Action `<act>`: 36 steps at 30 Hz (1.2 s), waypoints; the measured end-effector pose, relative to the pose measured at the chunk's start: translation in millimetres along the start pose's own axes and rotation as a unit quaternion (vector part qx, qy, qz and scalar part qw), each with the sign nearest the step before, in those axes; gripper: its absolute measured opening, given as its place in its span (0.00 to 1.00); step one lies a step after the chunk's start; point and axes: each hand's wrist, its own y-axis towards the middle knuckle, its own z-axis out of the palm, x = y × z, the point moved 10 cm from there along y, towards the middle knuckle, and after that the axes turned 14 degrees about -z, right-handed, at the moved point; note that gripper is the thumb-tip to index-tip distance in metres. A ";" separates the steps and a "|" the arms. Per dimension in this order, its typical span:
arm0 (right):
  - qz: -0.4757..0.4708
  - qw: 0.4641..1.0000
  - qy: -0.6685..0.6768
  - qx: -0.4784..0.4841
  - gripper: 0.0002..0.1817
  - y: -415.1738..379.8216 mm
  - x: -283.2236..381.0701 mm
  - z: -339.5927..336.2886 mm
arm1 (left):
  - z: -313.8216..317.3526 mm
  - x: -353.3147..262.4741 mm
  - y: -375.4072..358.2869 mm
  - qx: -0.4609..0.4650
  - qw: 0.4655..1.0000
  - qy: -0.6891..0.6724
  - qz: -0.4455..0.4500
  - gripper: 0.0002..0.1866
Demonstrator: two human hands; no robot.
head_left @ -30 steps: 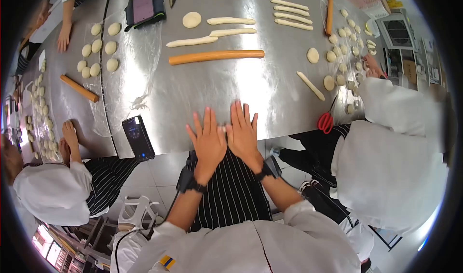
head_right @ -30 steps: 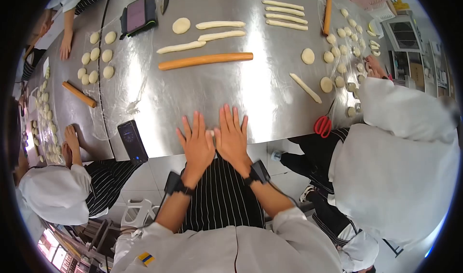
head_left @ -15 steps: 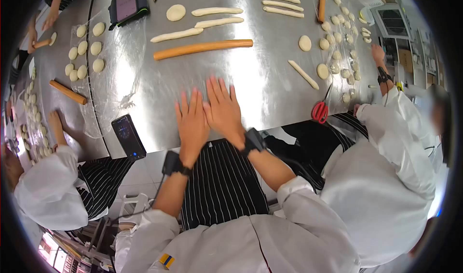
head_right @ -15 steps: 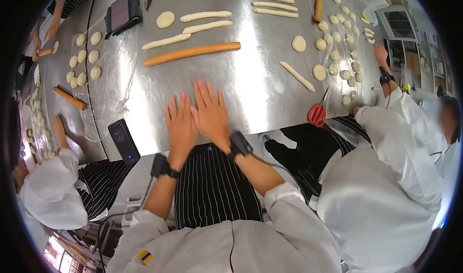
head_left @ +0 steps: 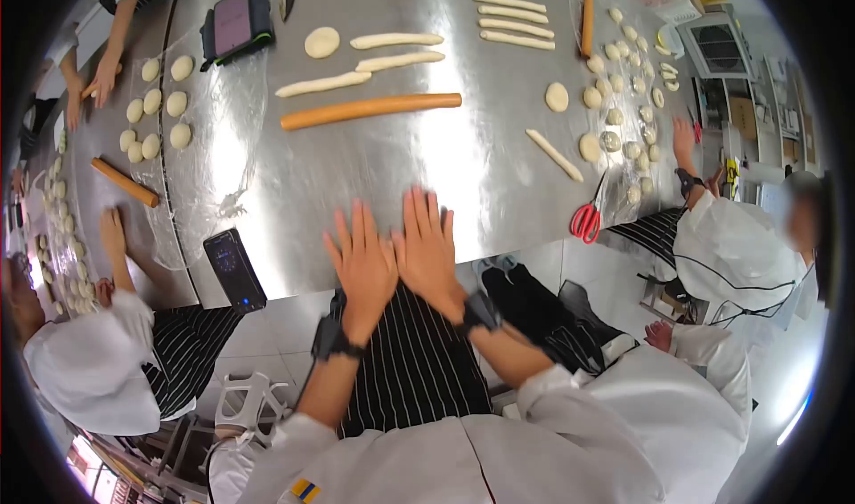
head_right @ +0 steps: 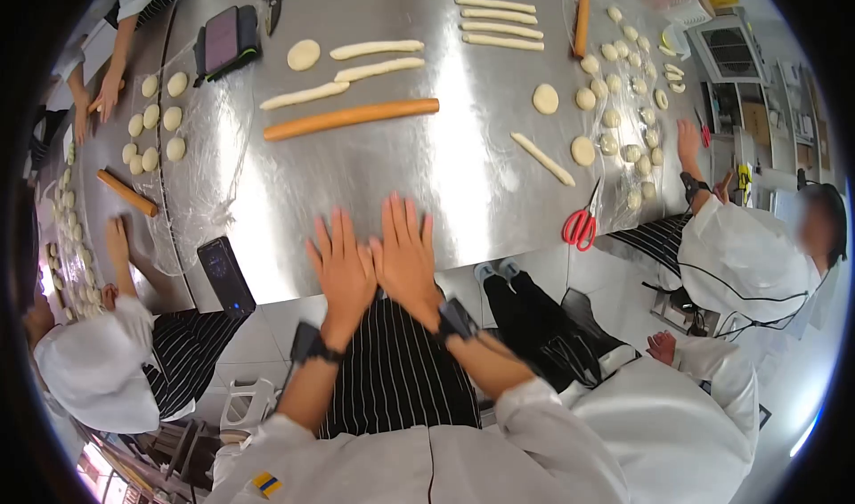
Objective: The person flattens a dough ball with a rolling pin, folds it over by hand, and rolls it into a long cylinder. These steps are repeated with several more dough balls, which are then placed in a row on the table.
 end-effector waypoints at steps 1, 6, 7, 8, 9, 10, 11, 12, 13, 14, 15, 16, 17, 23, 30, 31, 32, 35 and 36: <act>0.004 0.999 -0.018 -0.031 0.41 38.1 -7.9 -21.0 | -13.3 -13.0 37.8 -0.012 1.000 -0.018 -0.004 0.34; 0.015 0.999 0.027 -0.034 0.41 18.5 -18.2 -20.4 | -15.5 -14.5 35.2 0.009 1.000 -0.015 0.018 0.35; 0.028 0.999 0.041 -0.007 0.42 -13.3 -17.1 -5.5 | -9.8 -2.0 4.6 0.039 0.999 -0.019 0.006 0.36; 0.002 1.000 0.005 -0.028 0.41 -24.4 -15.9 0.4 | -4.6 4.8 -10.5 0.061 0.998 -0.007 -0.007 0.37; 0.000 0.999 0.004 -0.045 0.41 0.5 -22.8 -7.2 | -7.9 -0.7 9.2 0.028 0.999 -0.016 0.002 0.37; 0.009 0.999 0.006 -0.051 0.41 20.4 -26.7 -17.2 | -9.7 -5.4 19.8 0.011 1.000 -0.024 0.011 0.37; -0.004 0.998 0.014 -0.067 0.41 49.4 -32.0 -32.3 | -11.6 -11.1 35.2 0.022 0.999 -0.023 0.011 0.37; -0.022 0.996 0.019 -0.090 0.41 77.4 -38.8 -43.7 | -24.0 -19.6 68.2 0.001 1.000 -0.023 0.004 0.37; -0.034 0.994 0.031 -0.095 0.40 78.9 -43.6 -43.0 | -31.6 -22.8 87.4 -0.023 0.999 -0.023 -0.002 0.38; -0.028 0.995 0.034 -0.090 0.40 57.9 -41.9 -39.9 | -29.0 -17.3 71.1 -0.015 1.000 -0.022 -0.002 0.38; -0.007 0.998 0.026 -0.053 0.39 21.5 -38.0 -28.2 | -20.6 -8.4 40.1 0.016 1.000 -0.024 0.002 0.38; 0.006 1.000 0.013 -0.024 0.38 -2.5 -36.7 -20.1 | -13.9 -1.6 18.9 0.035 0.999 -0.029 0.007 0.38; -0.007 1.000 0.013 -0.022 0.37 -14.6 -34.3 -16.9 | -10.1 4.7 2.4 0.015 1.000 -0.011 0.011 0.37; -0.018 0.996 -0.041 -0.077 0.33 101.9 -57.6 -67.0 | -41.1 -44.6 117.5 -0.057 0.997 -0.030 0.031 0.33; -0.044 0.995 -0.005 -0.091 0.35 77.0 -26.3 -39.8 | -14.3 -52.3 79.9 -0.027 0.997 -0.036 0.069 0.30; -0.042 0.995 -0.004 -0.091 0.35 67.7 -26.2 -35.8 | -13.8 -47.7 70.5 -0.026 0.997 -0.035 0.070 0.30; -0.036 0.997 0.012 -0.070 0.35 46.8 -22.6 -28.7 | -10.9 -43.0 51.0 -0.001 0.996 -0.022 0.081 0.31; -0.022 0.999 0.011 -0.044 0.36 -7.8 -7.5 -11.9 | -10.5 -30.1 2.1 0.030 0.996 -0.010 0.084 0.32; -0.009 0.999 0.001 -0.031 0.37 -12.5 -10.7 -4.3 | -3.2 -26.5 0.2 0.047 0.996 -0.005 0.073 0.32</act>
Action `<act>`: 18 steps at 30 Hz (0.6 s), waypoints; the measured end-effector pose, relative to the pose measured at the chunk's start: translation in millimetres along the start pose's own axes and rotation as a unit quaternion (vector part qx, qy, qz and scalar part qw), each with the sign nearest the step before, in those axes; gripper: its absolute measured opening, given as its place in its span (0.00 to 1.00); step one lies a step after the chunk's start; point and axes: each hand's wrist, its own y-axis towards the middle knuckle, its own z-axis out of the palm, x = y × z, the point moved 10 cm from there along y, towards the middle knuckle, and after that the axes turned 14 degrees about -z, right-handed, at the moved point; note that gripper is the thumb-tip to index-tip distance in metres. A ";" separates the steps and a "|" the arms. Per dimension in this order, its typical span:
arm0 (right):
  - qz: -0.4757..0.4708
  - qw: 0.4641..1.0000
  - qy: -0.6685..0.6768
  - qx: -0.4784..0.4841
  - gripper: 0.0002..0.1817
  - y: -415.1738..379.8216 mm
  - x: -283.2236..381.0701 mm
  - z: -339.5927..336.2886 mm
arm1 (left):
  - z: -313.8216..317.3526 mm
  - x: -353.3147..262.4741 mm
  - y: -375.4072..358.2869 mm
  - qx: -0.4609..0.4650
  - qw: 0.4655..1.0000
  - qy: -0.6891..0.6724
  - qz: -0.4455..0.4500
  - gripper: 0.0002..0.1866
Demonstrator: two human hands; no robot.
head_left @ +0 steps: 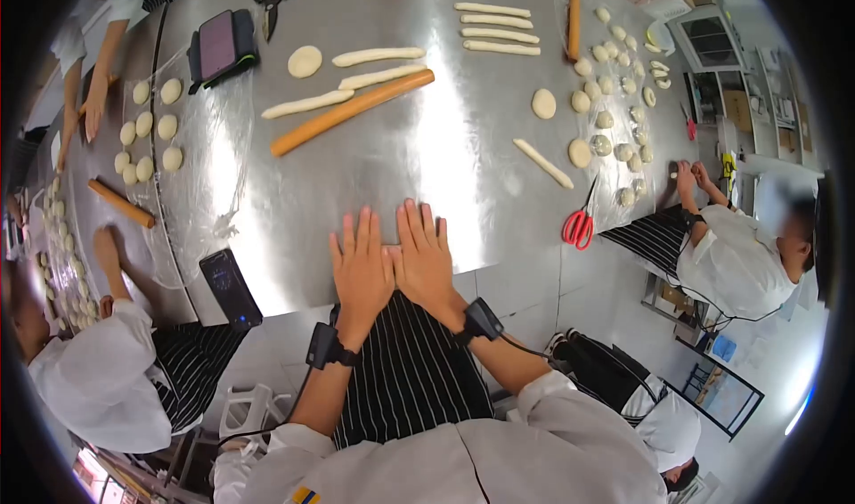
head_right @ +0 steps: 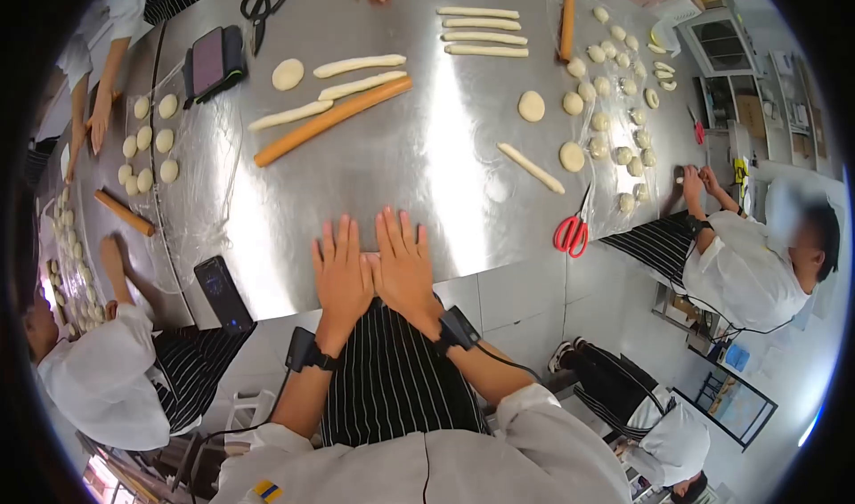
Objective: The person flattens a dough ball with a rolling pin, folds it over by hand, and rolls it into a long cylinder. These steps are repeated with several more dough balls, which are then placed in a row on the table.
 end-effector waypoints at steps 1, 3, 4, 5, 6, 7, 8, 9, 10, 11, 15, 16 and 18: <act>0.007 0.999 0.006 -0.037 0.38 21.7 -1.8 -10.5 | -0.5 -1.3 20.8 -0.023 0.999 0.027 -0.009 0.33; 0.011 0.998 0.008 -0.060 0.39 78.1 -20.0 -26.3 | -19.1 -10.8 72.8 -0.034 0.999 -0.010 -0.003 0.33; 0.006 0.996 0.014 -0.086 0.39 88.6 -26.0 -35.8 | -28.4 -12.5 84.3 -0.051 0.998 -0.042 -0.005 0.34; -0.003 0.996 0.027 -0.080 0.39 76.9 -25.2 -30.7 | -24.8 -13.8 73.8 -0.034 0.998 -0.055 0.014 0.34; 0.001 0.996 0.026 -0.081 0.39 51.4 -21.0 -31.7 | -22.0 -11.1 50.0 -0.032 0.998 -0.056 0.017 0.34; 0.010 0.999 0.027 -0.032 0.38 13.6 -10.9 -23.8 | -11.6 -3.4 14.6 -0.005 0.999 -0.032 0.020 0.33; 0.016 0.999 0.026 0.013 0.38 -13.4 -2.3 -11.1 | -2.7 4.6 -9.9 0.016 1.000 -0.007 0.023 0.33; 0.001 1.000 -0.003 0.007 0.38 -21.9 1.3 -3.0 | 0.1 7.0 -17.2 0.008 1.000 -0.004 0.018 0.32; -0.005 1.000 -0.006 0.002 0.38 7.1 -6.6 -9.7 | -7.2 -0.5 10.0 0.000 1.000 -0.005 0.017 0.32; -0.010 1.000 -0.023 -0.017 0.38 38.2 -15.3 -14.9 | -12.3 -5.1 38.3 -0.011 1.000 -0.005 0.020 0.32; 0.001 0.999 -0.001 -0.040 0.39 50.6 -18.4 -28.0 | -23.2 -1.6 35.7 -0.009 1.000 -0.015 0.017 0.32; 0.007 1.000 0.014 -0.018 0.39 23.3 -14.8 -19.3 | -16.3 1.3 7.8 0.012 0.999 -0.021 0.031 0.32; 0.009 0.999 0.022 0.047 0.41 -36.1 -3.7 1.0 | -0.9 16.8 -36.3 0.013 0.999 -0.002 0.034 0.32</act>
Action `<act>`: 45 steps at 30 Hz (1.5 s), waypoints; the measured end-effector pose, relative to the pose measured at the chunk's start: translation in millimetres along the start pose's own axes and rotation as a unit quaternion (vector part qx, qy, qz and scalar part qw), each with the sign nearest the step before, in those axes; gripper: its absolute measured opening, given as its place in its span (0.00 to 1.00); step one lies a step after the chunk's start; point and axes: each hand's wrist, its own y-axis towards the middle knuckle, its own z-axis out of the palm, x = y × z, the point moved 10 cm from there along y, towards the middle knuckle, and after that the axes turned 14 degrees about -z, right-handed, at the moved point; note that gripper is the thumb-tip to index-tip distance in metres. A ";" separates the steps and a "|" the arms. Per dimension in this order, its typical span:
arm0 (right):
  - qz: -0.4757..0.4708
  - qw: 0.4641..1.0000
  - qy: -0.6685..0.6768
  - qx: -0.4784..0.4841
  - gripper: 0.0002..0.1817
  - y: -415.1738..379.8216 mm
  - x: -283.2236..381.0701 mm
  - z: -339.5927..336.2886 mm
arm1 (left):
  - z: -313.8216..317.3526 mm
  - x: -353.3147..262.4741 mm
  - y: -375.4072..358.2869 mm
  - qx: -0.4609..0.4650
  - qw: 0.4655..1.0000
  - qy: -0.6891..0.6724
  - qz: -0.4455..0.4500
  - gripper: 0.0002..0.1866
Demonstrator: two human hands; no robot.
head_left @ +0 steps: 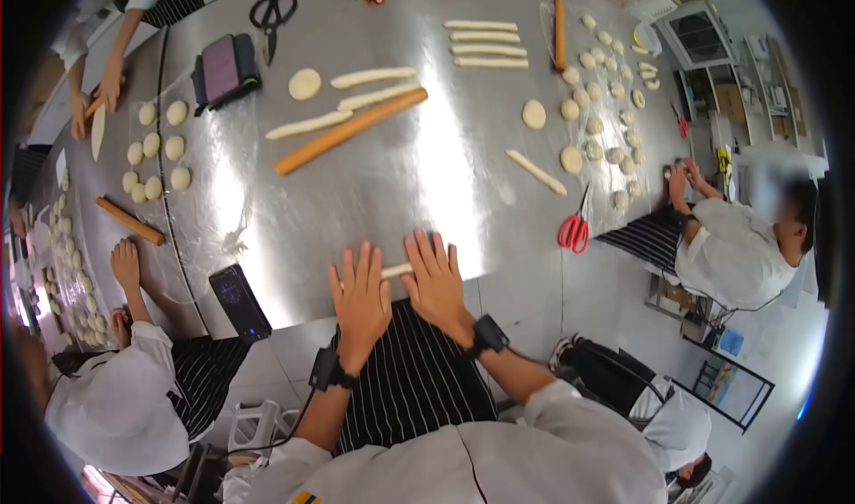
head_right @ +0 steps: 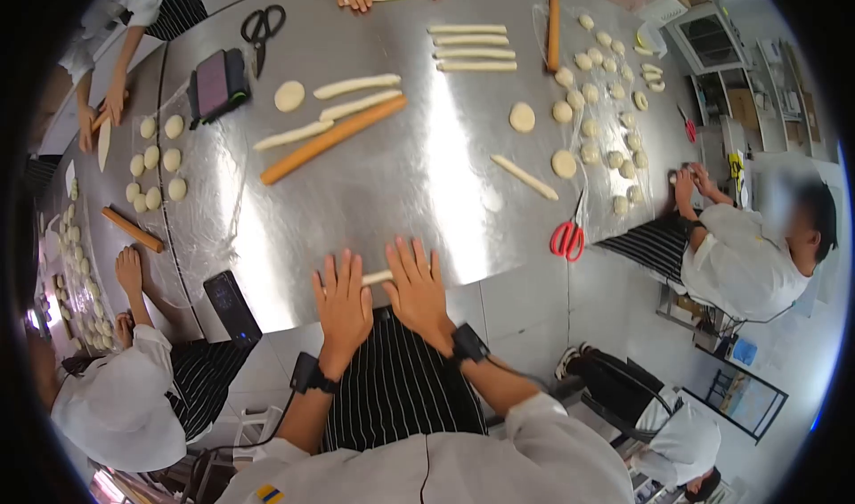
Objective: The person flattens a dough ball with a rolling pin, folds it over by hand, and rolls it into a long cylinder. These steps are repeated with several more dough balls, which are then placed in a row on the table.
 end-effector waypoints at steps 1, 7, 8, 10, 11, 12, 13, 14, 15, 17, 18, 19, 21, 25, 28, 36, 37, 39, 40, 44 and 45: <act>-0.010 1.000 -0.018 -0.001 0.40 11.2 -2.6 -8.8 | -10.5 -5.4 14.1 0.003 1.000 -0.002 0.007 0.32; -0.191 0.979 0.028 -0.059 0.27 9.0 -9.8 -21.4 | -8.4 10.3 0.3 0.039 0.994 -0.005 0.106 0.30; -0.244 0.967 0.038 -0.066 0.23 -0.6 -7.3 -17.8 | 4.9 17.7 -10.3 0.035 0.990 0.008 0.139 0.29; -0.263 0.960 0.016 -0.092 0.20 3.0 -5.3 -33.1 | 25.9 37.4 -6.6 0.057 0.987 -0.036 0.143 0.29; -0.220 0.971 0.078 -0.050 0.20 10.3 -17.0 -26.7 | 32.9 35.7 1.5 0.080 0.983 -0.080 0.141 0.28; -0.176 0.974 0.141 -0.008 0.21 14.6 -28.6 -19.0 | 17.9 15.5 10.5 0.082 0.982 -0.081 0.149 0.28; -0.172 0.975 0.140 -0.011 0.21 17.7 -28.5 -29.3 | -12.3 -10.9 21.2 0.081 0.986 -0.057 0.137 0.26; -0.215 0.971 0.089 -0.053 0.19 22.4 -14.9 -54.9 | -27.5 -27.4 31.0 0.079 0.989 -0.032 0.122 0.24; -0.258 0.961 0.037 -0.097 0.17 25.2 -6.0 -72.7 | -26.7 -30.0 32.5 0.076 0.989 -0.028 0.127 0.24; -0.254 0.959 0.071 -0.103 0.19 21.6 -14.6 -66.9 | -32.3 -17.2 19.5 0.053 0.990 -0.014 0.132 0.20; -0.251 0.957 0.106 -0.103 0.20 17.8 -17.7 -58.4 | -30.8 -8.1 14.8 0.053 0.989 -0.011 0.141 0.20; -0.263 0.950 0.132 -0.107 0.20 13.4 -25.0 -39.5 | -31.9 -0.2 8.8 0.018 0.987 -0.023 0.159 0.19; -0.291 0.938 0.154 -0.107 0.18 16.5 -23.1 -47.9 | -24.1 5.7 3.8 -0.019 0.983 -0.033 0.182 0.19; -0.111 0.942 0.315 0.019 0.15 12.5 -58.2 -70.9 | -23.7 -23.7 44.9 0.098 0.971 -0.166 0.139 0.19; -0.060 0.958 0.244 -0.141 0.18 -20.4 -123.0 -152.2 | -65.9 -150.0 110.2 0.165 0.954 -0.132 0.214 0.19; 0.101 0.960 0.097 -0.244 0.18 -70.4 -261.3 -167.3 | 35.4 -279.7 190.1 0.107 0.916 -0.009 0.385 0.23; 0.105 0.958 0.097 -0.250 0.18 -72.7 -266.2 -165.7 | 46.5 -275.2 188.0 0.111 0.915 -0.006 0.388 0.23; 0.106 0.953 0.091 -0.270 0.18 -73.9 -264.8 -170.6 | 50.9 -258.1 178.8 0.052 0.914 0.038 0.399 0.26; 0.106 0.949 0.086 -0.286 0.18 -74.7 -260.1 -174.6 | 51.1 -257.0 174.7 0.056 0.914 0.043 0.401 0.26; 0.139 0.922 0.057 -0.358 0.20 -74.3 -256.8 -204.0 | 26.1 -231.2 192.2 -0.011 0.968 -0.021 0.251 0.33; 0.170 0.912 0.143 -0.346 0.22 -51.2 -264.4 -208.8 | 17.1 -216.2 195.6 -0.039 0.982 -0.048 0.178 0.34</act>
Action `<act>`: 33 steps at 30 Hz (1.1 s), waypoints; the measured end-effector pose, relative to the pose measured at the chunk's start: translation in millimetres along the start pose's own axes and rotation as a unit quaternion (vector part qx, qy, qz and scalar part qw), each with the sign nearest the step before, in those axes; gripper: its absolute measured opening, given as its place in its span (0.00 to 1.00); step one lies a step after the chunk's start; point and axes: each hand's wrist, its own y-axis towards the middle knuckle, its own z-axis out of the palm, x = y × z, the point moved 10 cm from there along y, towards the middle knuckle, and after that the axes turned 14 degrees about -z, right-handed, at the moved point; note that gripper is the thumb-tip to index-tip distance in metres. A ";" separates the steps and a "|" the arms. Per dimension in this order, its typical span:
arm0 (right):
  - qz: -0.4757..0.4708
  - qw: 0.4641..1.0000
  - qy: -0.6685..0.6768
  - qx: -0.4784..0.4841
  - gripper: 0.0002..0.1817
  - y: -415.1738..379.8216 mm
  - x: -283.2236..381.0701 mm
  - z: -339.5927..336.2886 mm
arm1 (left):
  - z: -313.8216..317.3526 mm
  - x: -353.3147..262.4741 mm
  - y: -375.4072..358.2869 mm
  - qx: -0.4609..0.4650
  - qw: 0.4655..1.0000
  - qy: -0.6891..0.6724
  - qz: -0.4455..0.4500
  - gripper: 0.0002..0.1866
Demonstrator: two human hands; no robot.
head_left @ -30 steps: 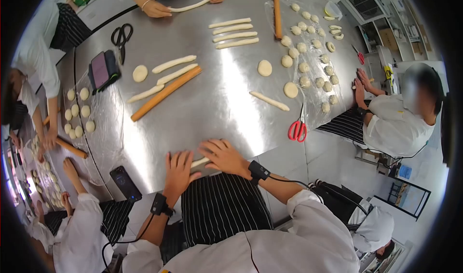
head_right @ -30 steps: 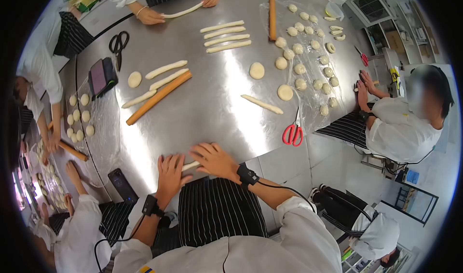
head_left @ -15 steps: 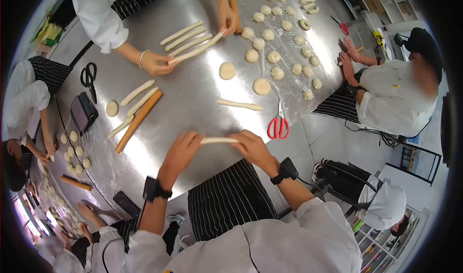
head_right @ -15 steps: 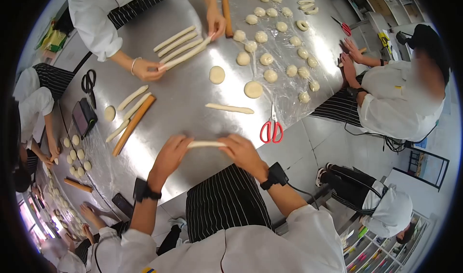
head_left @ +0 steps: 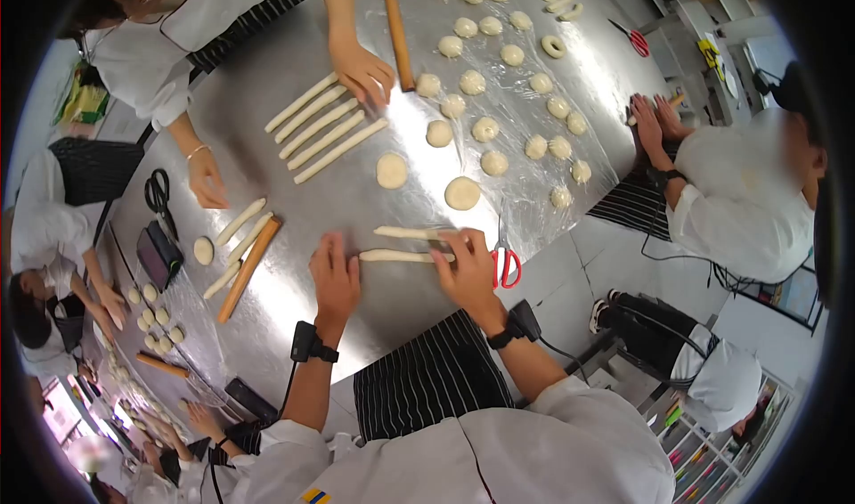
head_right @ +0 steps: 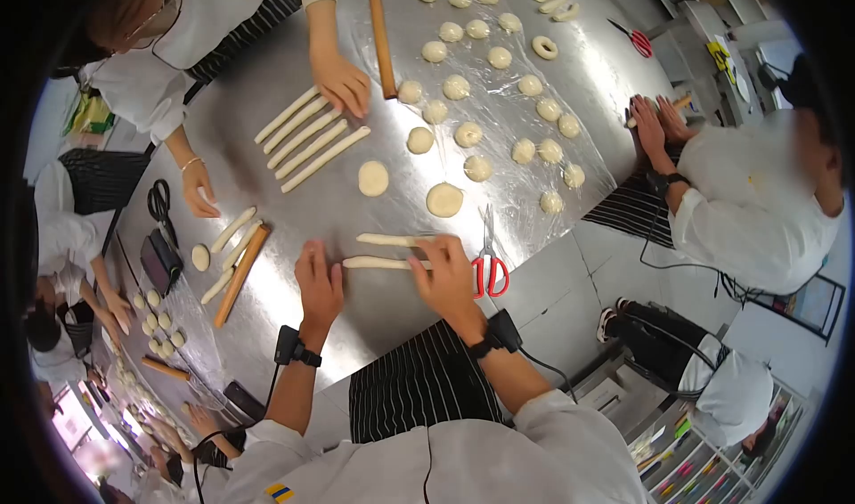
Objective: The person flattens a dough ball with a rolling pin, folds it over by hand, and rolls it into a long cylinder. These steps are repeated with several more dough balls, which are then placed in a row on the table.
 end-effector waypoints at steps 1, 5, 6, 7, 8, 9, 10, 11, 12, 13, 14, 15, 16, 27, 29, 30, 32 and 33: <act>-0.054 0.997 -0.060 0.004 0.25 39.5 23.4 2.1 | -7.4 -1.4 -6.5 -0.002 1.000 0.004 -0.010 0.34; -0.112 0.974 -0.154 0.122 0.34 145.2 13.2 80.6 | -59.3 33.8 -51.0 -0.074 0.968 -0.130 -0.202 0.32; -0.059 0.966 -0.146 0.206 0.31 147.7 -3.5 103.7 | -65.4 48.9 -72.2 -0.063 0.951 -0.142 -0.266 0.30; -0.065 0.964 -0.141 0.216 0.31 150.3 -2.4 112.7 | -68.2 64.6 -88.4 -0.059 0.930 -0.157 -0.326 0.29; -0.039 0.959 -0.152 0.237 0.31 151.9 -7.3 120.5 | -70.0 76.5 -106.8 -0.075 0.930 -0.149 -0.328 0.27; -0.011 0.952 -0.164 0.257 0.32 151.2 -12.3 126.5 | -71.8 87.8 -125.1 -0.084 0.912 -0.182 -0.357 0.26; -0.020 0.963 -0.141 0.230 0.30 154.1 -14.3 124.5 | -70.8 96.8 -140.8 -0.073 0.909 -0.190 -0.364 0.25; -0.028 0.963 -0.137 0.229 0.31 156.3 -18.4 123.9 | -67.0 106.3 -155.4 -0.065 0.904 -0.198 -0.373 0.24; -0.048 0.960 -0.137 0.238 0.31 161.2 -26.0 127.9 | -65.9 115.0 -167.1 -0.076 0.899 -0.198 -0.384 0.24; -0.067 0.957 -0.135 0.248 0.32 163.5 -33.8 131.2 | -61.5 124.9 -181.2 -0.072 0.880 -0.234 -0.406 0.23; -0.094 0.950 -0.144 0.261 0.33 164.5 -34.0 131.7 | -60.3 134.2 -194.3 -0.071 0.861 -0.268 -0.427 0.21; -0.121 0.942 -0.152 0.272 0.33 166.3 -32.3 134.9 | -68.9 132.5 -195.1 -0.052 0.837 -0.291 -0.460 0.20; -0.070 0.947 -0.119 0.291 0.31 170.6 -34.5 132.4 | -73.3 135.1 -200.5 -0.060 0.822 -0.312 -0.472 0.19; 0.073 0.896 0.237 0.368 0.14 -13.2 198.4 197.2 | -124.0 187.3 -258.0 -0.095 0.798 -0.421 -0.421 0.17; -0.076 0.892 0.232 0.380 0.15 -69.4 232.2 257.3 | -135.1 207.8 -249.7 -0.094 0.813 -0.381 -0.431 0.16; -0.051 0.896 0.213 0.387 0.22 -97.1 224.7 284.1 | -131.0 215.2 -244.7 -0.096 0.809 -0.386 -0.433 0.16; -0.062 0.926 0.146 0.343 0.26 -120.8 227.7 289.5 | -130.1 224.2 -228.5 -0.100 0.862 -0.282 -0.409 0.16; -0.073 0.949 0.083 0.295 0.31 -123.8 227.2 279.5 | -123.4 227.2 -219.7 -0.098 0.861 -0.286 -0.408 0.16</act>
